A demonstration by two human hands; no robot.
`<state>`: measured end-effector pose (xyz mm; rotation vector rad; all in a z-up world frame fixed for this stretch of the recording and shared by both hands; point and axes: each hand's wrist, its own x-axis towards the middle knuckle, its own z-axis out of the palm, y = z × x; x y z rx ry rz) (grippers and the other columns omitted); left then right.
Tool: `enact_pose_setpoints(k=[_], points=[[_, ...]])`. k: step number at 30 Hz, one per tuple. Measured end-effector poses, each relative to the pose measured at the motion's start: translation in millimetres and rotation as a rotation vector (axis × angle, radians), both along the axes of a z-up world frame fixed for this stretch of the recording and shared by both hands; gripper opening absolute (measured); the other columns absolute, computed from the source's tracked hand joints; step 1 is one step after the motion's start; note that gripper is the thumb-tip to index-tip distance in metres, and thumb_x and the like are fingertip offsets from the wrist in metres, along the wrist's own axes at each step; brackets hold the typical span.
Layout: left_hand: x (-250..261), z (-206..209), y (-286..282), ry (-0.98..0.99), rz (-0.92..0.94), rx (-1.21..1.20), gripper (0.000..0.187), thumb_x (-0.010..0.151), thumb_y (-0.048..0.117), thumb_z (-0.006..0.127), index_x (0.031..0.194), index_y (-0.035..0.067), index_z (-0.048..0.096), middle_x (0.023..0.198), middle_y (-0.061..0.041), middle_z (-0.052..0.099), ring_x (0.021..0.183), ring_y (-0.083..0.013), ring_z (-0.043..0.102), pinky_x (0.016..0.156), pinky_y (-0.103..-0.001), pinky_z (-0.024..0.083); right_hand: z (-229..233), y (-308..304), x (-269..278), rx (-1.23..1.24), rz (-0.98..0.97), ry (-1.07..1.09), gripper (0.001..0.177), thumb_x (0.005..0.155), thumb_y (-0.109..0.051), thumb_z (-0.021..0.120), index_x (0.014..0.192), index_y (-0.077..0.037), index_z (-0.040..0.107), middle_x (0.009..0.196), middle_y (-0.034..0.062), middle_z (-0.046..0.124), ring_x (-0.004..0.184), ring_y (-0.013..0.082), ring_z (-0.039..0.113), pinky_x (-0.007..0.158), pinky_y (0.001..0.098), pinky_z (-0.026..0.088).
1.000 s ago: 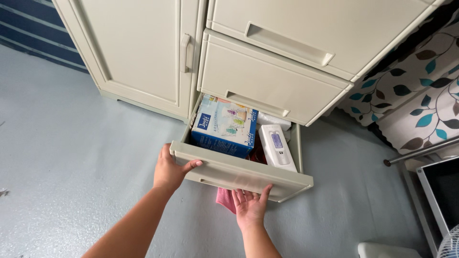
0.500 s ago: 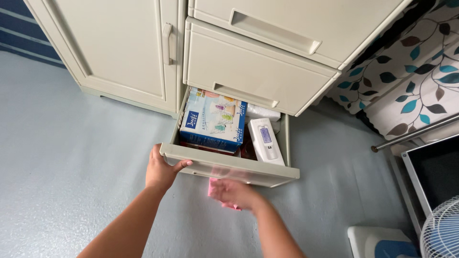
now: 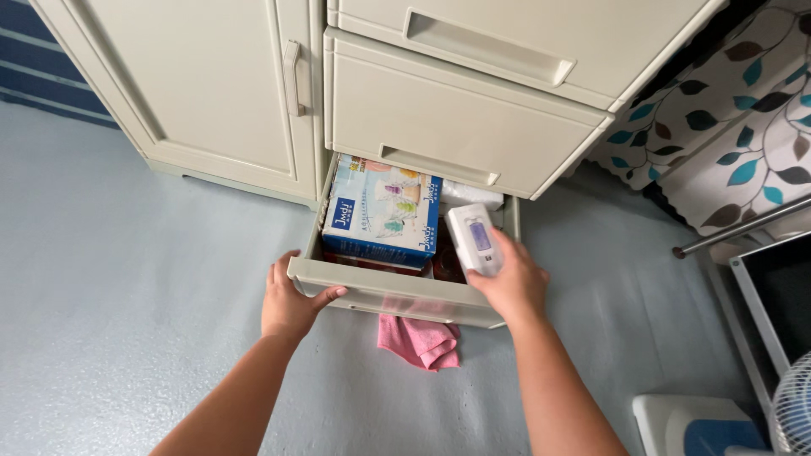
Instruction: The person opens and closes multiple drawers and cabinet doors, then wipes the cabinet surfaces with a pink cloth. The person handles items inside the drawers, including a white box and plastic-wrapped items, before closing them and continuing to wipe the cabinet exterior.
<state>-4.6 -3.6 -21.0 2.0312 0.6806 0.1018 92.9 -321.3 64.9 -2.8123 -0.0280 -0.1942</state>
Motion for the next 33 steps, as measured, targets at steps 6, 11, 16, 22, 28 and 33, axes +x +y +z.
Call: enact_pose_setpoints(k=[6,11,16,22,28,33], points=[[-2.5,8.2,6.0,-0.583,-0.041,0.331,0.136,0.047,0.061,0.088,0.156,0.008,0.026,0.146,-0.018,0.042,0.13,-0.0354,0.051,0.103,-0.046,0.05,2.9,-15.4,12.1,0.573,0.056,-0.347,0.099,0.067,-0.01,0.087,0.154,-0.016,0.04,0.141,0.0149,0.051,0.121,0.0265,0.058,0.095,0.044,0.055],[2.2,25.8,5.8,-0.684,-0.108,0.555,0.081,0.079,0.046,0.082,0.147,0.013,0.05,0.147,-0.011,0.051,0.133,-0.0361,0.051,0.114,-0.049,0.043,23.8,-39.6,33.8,1.04,0.185,-0.306,0.086,0.081,-0.002,0.079,0.157,-0.011,0.04,0.147,0.0138,0.05,0.127,0.0196,0.057,0.103,0.0374,0.054],[40.9,63.2,-6.1,-0.569,-0.315,0.555,0.054,0.084,0.035,0.081,0.135,0.025,0.064,0.147,-0.001,0.056,0.139,-0.0255,0.049,0.124,-0.05,0.03,35.3,-50.9,36.0,1.011,0.194,-0.152,0.081,0.084,0.0,0.078,0.158,-0.008,0.046,0.146,0.0141,0.058,0.13,0.0198,0.059,0.108,0.0366,0.053],[77.3,87.7,-29.7,-0.274,-0.693,0.557,0.091,0.07,0.048,0.085,0.15,0.029,0.046,0.16,0.003,0.036,0.15,-0.0252,0.021,0.121,-0.053,0.013,31.3,-43.5,31.7,1.061,0.337,-0.103,0.084,0.08,0.001,0.078,0.155,-0.004,0.041,0.148,0.0125,0.053,0.127,0.0188,0.058,0.104,0.0362,0.054],[88.0,78.0,-34.8,-0.267,-0.742,0.652,0.082,0.077,0.039,0.079,0.152,0.034,0.046,0.164,0.005,0.034,0.15,-0.0233,0.021,0.122,-0.053,0.011,24.6,-52.7,27.9,1.122,0.264,-0.043,0.074,0.086,-0.01,0.072,0.154,0.0,0.044,0.149,0.0143,0.056,0.127,0.0209,0.059,0.108,0.037,0.05],[82.3,68.9,-34.9,-0.365,-0.69,0.874,0.067,0.08,0.028,0.074,0.143,0.041,0.056,0.155,0.011,0.047,0.146,-0.0255,0.029,0.113,-0.069,0.008,3.1,-52.7,29.8,1.185,0.349,-0.054,0.069,0.091,-0.019,0.065,0.152,0.006,0.046,0.147,0.018,0.058,0.134,0.0234,0.058,0.116,0.0383,0.043]])
